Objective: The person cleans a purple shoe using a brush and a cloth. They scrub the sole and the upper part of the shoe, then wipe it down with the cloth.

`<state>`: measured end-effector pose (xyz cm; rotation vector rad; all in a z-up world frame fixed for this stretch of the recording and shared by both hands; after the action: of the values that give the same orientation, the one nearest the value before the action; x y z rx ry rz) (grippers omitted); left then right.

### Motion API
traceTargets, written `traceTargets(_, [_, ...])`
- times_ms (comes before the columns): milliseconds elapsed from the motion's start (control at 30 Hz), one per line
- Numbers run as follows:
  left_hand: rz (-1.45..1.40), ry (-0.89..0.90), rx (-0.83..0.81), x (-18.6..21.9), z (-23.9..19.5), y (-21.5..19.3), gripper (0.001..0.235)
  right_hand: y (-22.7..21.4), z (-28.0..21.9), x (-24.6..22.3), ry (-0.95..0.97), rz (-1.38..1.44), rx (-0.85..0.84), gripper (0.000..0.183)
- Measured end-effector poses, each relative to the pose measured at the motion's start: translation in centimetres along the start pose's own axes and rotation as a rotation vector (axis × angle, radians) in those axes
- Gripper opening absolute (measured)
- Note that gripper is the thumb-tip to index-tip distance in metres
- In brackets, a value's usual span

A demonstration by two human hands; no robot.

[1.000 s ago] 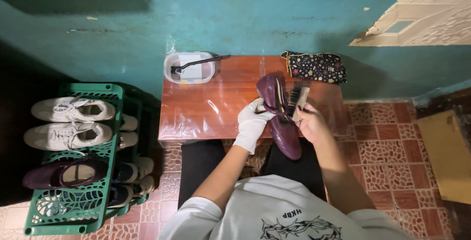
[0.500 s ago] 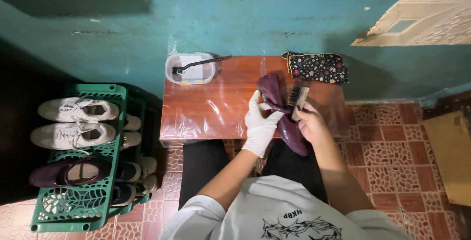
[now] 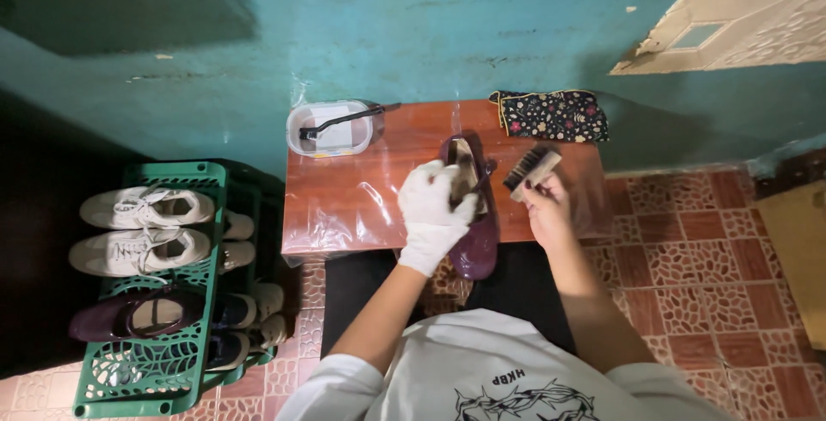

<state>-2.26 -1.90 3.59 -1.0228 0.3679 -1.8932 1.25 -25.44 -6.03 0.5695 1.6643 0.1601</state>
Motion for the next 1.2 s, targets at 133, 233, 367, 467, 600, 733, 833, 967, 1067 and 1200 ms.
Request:
traceTargets(133, [0.193, 0.011, -0.231, 1.7, 0.5, 5.8, 0.05, -4.0, 2.1, 4.0, -0.077, -0.014, 0.053, 0.022])
traceTargets(233, [0.227, -0.159, -0.436, 0.1, 0.0, 9.2, 0.034, -3.3, 1.4, 2.7, -0.081, 0.071, 0.037, 0.033])
traceTargets(367, [0.193, -0.16, -0.369, -0.2, -1.4, 8.9, 0.018, -4.7, 2.4, 4.6, -0.075, 0.079, -0.024, 0.045])
traceTargets(467, [0.192, -0.17, -0.368, -0.2, -1.8, 8.4, 0.015, -5.6, 3.4, 5.8, -0.083, 0.074, -0.039, 0.049])
traceTargets(600, [0.143, -0.222, -0.418, -0.4, -1.9, 8.5, 0.027, -5.6, 3.6, 6.2, -0.101, 0.084, -0.052, 0.052])
traceTargets(733, [0.143, -0.199, -0.461, -1.2, -2.5, 9.4, 0.015, -5.6, 3.3, 5.7, -0.11, 0.082, -0.064, 0.051])
traceTargets(833, [0.118, -0.192, -0.443, -1.5, -2.7, 9.3, 0.015, -5.5, 3.3, 5.9, -0.119, 0.083, -0.071, 0.05])
traceTargets(967, [0.069, -0.188, -0.374, -1.5, -2.4, 8.6, 0.018, -5.5, 3.4, 5.9, -0.12, 0.098, -0.074, 0.052])
traceTargets(1067, [0.102, -0.118, -0.292, -1.3, -2.3, 8.4, 0.018, -5.5, 3.3, 5.8, -0.123, 0.103, -0.076, 0.053])
traceTargets(1200, [0.097, -0.036, -0.205, -1.5, -2.5, 8.5, 0.019, -5.3, 3.2, 5.6, -0.132, 0.097, -0.088, 0.054])
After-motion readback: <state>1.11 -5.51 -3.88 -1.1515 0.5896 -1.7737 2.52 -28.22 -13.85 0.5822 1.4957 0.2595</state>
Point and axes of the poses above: each hand's wrist, its own z-axis towards the middle knuckle, its own y-axis out of the palm, x = y × z, the point moved 7 cm from there along z, towards the middle knuckle, and after that the axes turned 5 degrees about z, right-handed, at the moved point
